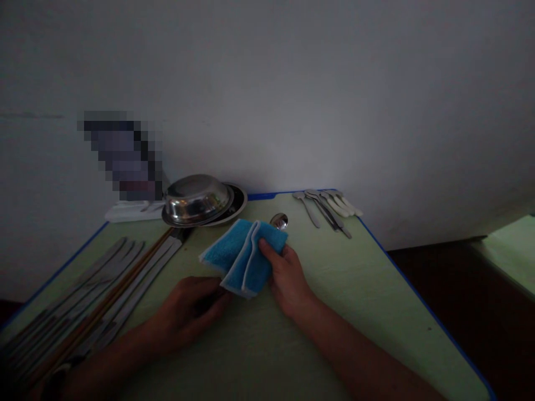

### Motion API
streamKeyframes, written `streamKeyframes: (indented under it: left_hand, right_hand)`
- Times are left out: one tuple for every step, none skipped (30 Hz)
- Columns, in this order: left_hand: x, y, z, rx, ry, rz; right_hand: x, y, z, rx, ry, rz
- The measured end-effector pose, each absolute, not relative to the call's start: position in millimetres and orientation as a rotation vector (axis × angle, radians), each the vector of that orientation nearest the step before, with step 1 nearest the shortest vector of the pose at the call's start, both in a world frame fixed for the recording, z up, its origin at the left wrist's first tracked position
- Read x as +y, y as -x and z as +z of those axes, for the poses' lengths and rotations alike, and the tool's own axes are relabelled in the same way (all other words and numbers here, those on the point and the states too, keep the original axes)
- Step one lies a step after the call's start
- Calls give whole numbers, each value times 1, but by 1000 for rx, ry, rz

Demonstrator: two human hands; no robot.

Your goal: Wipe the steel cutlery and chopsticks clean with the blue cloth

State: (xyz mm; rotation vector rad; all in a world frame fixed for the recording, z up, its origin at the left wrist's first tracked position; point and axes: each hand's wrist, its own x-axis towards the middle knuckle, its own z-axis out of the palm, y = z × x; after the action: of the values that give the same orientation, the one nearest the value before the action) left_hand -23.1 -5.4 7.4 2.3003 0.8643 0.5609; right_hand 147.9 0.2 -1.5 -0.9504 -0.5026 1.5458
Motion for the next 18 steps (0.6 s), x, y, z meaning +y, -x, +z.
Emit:
streamKeyframes:
  left_hand:
    - [-6,23,7,850,-2317,567]
    - [-7,24,7,833,-2337,572]
    - [-8,24,6,814,-2361,571]
    - [-10,25,6,789,-2388,561]
    - [-11,25,6,765,-2414,549]
    - [-12,25,7,744,-2434,538]
    - [-13,25,7,738,-2445,529]
    - [-13,25,7,746,-2442,530]
    - [-13,25,7,770,-2424,542]
    - [-12,25,7,810,-2390,564]
    - [-11,25,6,862,-2342,599]
    - [-10,25,6,920,-2286,641]
    - [-9,26,5,979,-2228,684]
    - [-7,26,5,1033,-2173,729]
    - [-7,25,4,1075,-2125,767]
    - [-6,25,3,1100,-2086,805]
    - [-6,25,3,1113,-2055,834]
    - [-6,25,2,1117,-2028,860]
  right_hand:
    - [2,-149,-1,-496,960,1537]
    - [3,-151,-2,-487,967,1522]
    - [6,-154,-2,-475,973,1494]
    - [9,-157,-2,-460,979,1456]
    - [12,-161,-2,-445,981,1413]
    - [15,-165,-3,-432,983,1364]
    - [19,-170,-3,-431,983,1323]
    - [22,-175,-2,-438,979,1289]
    - [25,-179,-2,-455,975,1252]
    - [28,-183,-1,-477,973,1224]
    - [30,-186,-1,-498,976,1205]
    - [31,-189,-1,-515,982,1195]
    - [32,-190,-1,-525,990,1196]
    - [32,-191,-1,-526,1000,1205]
    - [32,-191,-1,-521,1010,1220]
    - [31,-190,-2,-515,1017,1235]
    - [31,-189,-2,-510,1022,1250]
    - [30,-188,-3,-510,1025,1265]
